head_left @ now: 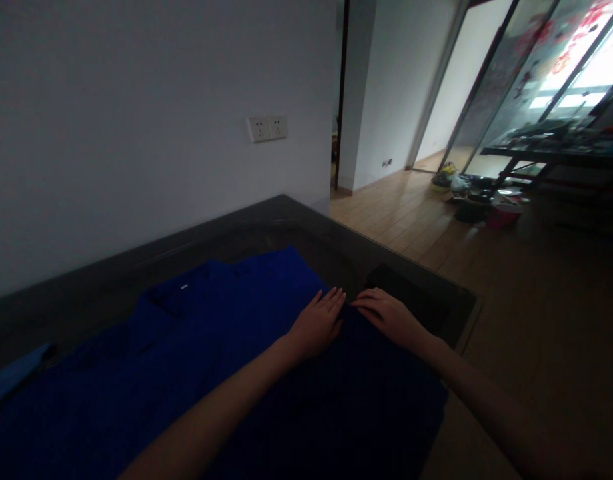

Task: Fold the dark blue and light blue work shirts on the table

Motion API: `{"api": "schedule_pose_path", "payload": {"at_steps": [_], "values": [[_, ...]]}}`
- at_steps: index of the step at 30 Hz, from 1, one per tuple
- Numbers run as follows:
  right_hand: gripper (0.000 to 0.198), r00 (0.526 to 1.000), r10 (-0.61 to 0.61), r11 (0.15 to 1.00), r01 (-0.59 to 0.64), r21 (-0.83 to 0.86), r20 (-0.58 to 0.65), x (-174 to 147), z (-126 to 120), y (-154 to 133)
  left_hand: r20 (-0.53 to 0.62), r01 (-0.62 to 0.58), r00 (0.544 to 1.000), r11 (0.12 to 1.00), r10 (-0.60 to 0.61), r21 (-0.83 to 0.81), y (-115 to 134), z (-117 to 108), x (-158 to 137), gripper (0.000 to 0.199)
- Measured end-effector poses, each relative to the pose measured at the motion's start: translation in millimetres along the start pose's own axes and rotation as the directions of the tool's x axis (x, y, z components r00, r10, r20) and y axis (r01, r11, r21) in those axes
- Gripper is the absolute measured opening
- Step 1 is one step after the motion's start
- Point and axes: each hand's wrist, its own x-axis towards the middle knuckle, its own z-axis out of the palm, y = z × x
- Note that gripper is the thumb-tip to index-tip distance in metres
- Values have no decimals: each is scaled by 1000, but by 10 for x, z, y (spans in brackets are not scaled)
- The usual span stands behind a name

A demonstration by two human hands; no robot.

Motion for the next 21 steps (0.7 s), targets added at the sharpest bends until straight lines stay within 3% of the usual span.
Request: {"api": "schedule_pose_path", "payload": {"at_steps": [4,7,11,13,15,18,21], "values": [[23,998,63,997,-62,47,-28,20,28,-9,40,9,999,997,-6,-78,-31,-2,1,54],[24,994,85,995,-81,64,-65,33,-1,-7,49,87,996,959,-77,-270,-104,-46,35,54],[27,984,82,996,-75,50,-155,61,-92,-102,-129,167,961,889,-243,-426,-256,-165,81,51],[30,989,28,1000,-26,13,-145,88,-105,-202,-222,194,936,926,-274,-325,-332,-214,97,49],[34,995,-65,997,61,-45,-77,120,-67,-302,-246,249,928,956,-281,-153,-393,-229,119,46],[41,982,-181,972,188,-144,56,146,58,-373,-201,345,924,937,-326,62,-447,-181,169,49],[44,974,-181,957,206,-206,132,112,169,-338,-133,393,918,904,-374,171,-469,-99,220,54]]}}
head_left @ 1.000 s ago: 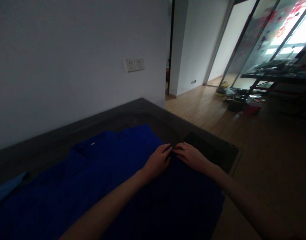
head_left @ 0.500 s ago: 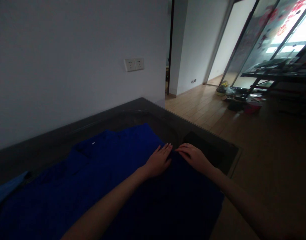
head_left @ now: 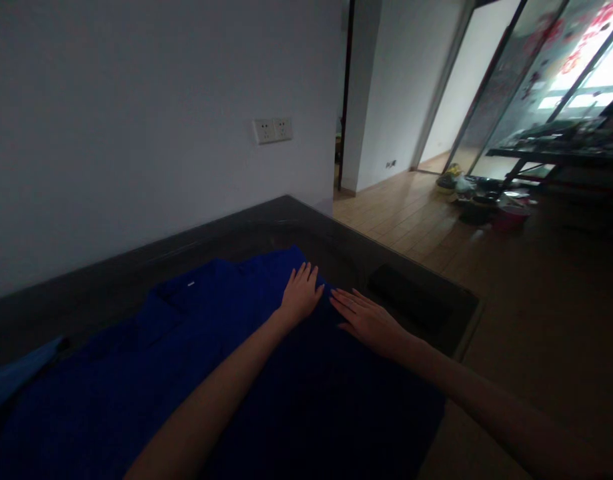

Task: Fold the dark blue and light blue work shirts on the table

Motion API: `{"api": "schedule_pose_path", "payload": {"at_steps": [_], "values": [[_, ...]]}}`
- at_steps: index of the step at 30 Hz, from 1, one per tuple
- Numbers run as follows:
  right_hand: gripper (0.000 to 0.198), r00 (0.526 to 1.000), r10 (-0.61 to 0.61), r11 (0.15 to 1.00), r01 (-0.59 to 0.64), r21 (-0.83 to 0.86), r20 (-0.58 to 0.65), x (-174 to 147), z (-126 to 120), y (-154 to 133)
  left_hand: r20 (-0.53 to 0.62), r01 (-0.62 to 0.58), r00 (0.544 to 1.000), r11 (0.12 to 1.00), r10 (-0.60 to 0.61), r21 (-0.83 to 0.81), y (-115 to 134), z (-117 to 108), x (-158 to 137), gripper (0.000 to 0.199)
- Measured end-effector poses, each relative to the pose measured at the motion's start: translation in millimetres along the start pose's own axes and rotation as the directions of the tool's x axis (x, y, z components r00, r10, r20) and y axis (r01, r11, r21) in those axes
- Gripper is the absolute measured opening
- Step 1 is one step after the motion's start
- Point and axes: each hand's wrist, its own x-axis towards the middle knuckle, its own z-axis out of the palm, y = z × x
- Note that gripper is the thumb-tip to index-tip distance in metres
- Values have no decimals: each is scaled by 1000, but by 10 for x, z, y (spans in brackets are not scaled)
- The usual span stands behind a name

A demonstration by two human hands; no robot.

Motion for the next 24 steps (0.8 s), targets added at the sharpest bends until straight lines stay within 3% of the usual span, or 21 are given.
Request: {"api": "schedule_pose_path", "payload": {"at_steps": [10,24], "values": [[42,999,46,997,-48,65,28,-192,120,43,85,98,991,995,-99,10,52,90,76,66],[49,999,36,989,-37,141,11,-293,177,80,64,181,981,984,-181,4,227,146,113,84]]}}
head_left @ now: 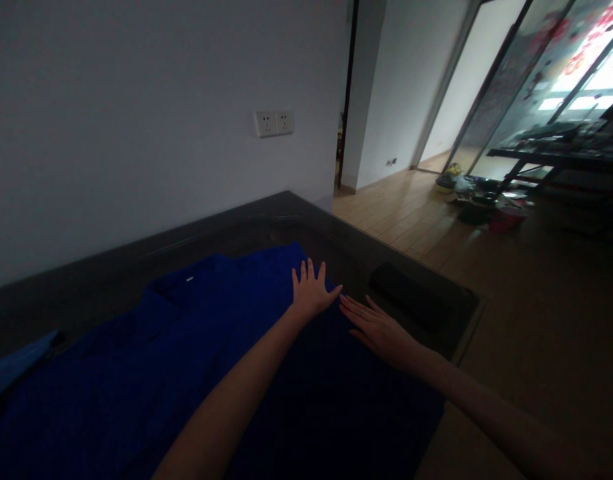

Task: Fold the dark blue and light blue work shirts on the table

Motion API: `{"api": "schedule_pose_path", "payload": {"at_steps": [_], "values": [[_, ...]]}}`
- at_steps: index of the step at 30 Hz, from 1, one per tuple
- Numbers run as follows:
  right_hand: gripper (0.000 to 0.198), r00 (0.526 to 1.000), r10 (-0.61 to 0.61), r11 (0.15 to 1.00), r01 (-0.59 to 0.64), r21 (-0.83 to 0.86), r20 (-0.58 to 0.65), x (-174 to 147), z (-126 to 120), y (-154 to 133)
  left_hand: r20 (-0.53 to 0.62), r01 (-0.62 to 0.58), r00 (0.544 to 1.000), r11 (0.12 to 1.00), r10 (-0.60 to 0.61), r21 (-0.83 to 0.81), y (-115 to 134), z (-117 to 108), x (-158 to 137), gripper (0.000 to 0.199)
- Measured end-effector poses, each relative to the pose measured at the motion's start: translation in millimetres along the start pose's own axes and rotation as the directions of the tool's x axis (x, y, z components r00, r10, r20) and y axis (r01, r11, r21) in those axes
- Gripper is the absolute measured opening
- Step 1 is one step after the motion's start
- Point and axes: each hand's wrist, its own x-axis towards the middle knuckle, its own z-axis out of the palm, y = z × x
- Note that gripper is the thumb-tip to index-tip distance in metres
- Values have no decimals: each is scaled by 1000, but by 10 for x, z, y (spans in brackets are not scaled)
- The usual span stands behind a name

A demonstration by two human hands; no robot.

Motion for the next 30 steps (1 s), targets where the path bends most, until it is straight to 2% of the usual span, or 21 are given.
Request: {"api": "schedule_pose_path", "payload": {"at_steps": [3,5,9,11,15,19,21,24,26,30], "values": [[48,999,21,996,-18,88,-40,10,-133,-7,-20,3,1000,1000,-3,7,2,20,-6,83],[45,987,89,979,-62,195,-133,49,-280,-24,-32,4,999,1000,-3,8,-1,35,-12,83],[40,904,266,918,-131,375,-334,240,-531,-68,-73,-3,997,1000,3,3,-3,53,-21,84],[40,889,288,899,-124,421,-355,381,-549,-64,-122,-28,992,1000,28,4,9,36,-30,80],[39,883,307,866,-104,489,-356,692,-432,48,-234,-155,960,988,157,28,81,-95,-121,64],[35,863,339,846,-107,523,-373,971,-392,220,-237,-246,943,969,233,-26,169,-300,-377,47],[31,872,348,851,-139,507,-345,1050,-422,284,-226,-286,937,956,267,-59,186,-383,-527,43],[22,907,363,851,-227,474,-216,1005,-460,332,-191,-292,944,951,270,-97,181,-442,-696,39],[20,915,383,830,-279,483,-129,852,-454,323,-153,-286,951,951,267,-117,175,-430,-759,39],[25,915,403,731,-321,602,0,426,-359,203,-93,-311,949,944,302,-106,194,-328,-810,43]]}}
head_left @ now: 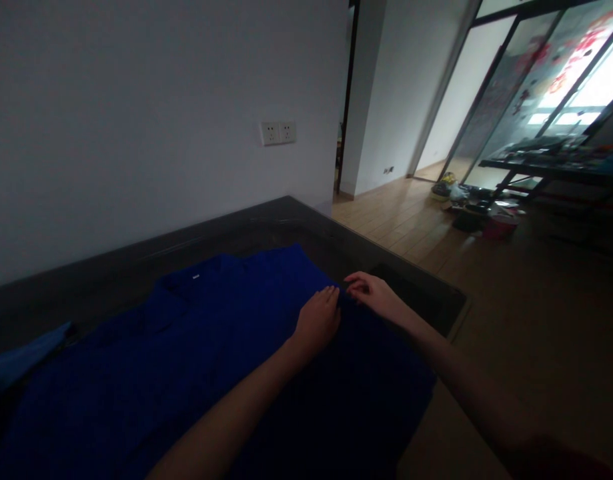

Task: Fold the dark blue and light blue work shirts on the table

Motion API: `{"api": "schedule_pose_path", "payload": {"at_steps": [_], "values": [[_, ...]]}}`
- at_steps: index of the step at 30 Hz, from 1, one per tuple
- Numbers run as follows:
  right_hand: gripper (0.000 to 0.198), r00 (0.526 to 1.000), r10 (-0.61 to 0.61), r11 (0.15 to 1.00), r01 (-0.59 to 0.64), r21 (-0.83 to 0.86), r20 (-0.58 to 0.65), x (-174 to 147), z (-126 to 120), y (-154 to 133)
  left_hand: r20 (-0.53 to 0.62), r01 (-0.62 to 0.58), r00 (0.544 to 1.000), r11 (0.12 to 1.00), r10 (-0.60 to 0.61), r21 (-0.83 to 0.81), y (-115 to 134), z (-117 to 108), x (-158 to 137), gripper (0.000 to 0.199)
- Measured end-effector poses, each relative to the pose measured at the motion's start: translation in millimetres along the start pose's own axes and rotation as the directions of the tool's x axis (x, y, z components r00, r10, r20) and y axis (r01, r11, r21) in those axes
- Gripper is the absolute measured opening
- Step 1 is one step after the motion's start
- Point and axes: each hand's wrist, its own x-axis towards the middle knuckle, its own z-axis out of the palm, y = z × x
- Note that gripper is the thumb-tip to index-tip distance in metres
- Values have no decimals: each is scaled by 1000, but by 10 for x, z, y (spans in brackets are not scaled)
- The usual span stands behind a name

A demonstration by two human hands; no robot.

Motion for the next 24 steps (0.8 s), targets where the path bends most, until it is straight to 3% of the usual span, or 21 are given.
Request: {"api": "schedule_pose_path", "payload": {"at_steps": [4,11,15,20,22,24], "values": [[30,1000,-14,999,15,44,-7,-282,126,29,34,-4,999,1000,4,19,11,113,-16,47],[24,997,-57,995,61,74,-46,-339,234,24,41,2,999,1000,-3,17,-20,161,-30,50],[26,988,-151,979,147,-139,-18,-383,264,13,42,0,999,1000,-1,21,-14,160,-29,50],[36,976,-209,840,215,-499,70,-447,360,4,47,-6,999,1000,5,28,-16,195,-19,49],[35,970,-223,803,239,-545,97,-475,364,-4,40,-14,999,999,13,31,-23,217,-13,49],[31,962,-247,822,274,-500,121,-497,314,-23,37,-22,999,999,21,38,-26,234,-3,49]]}}
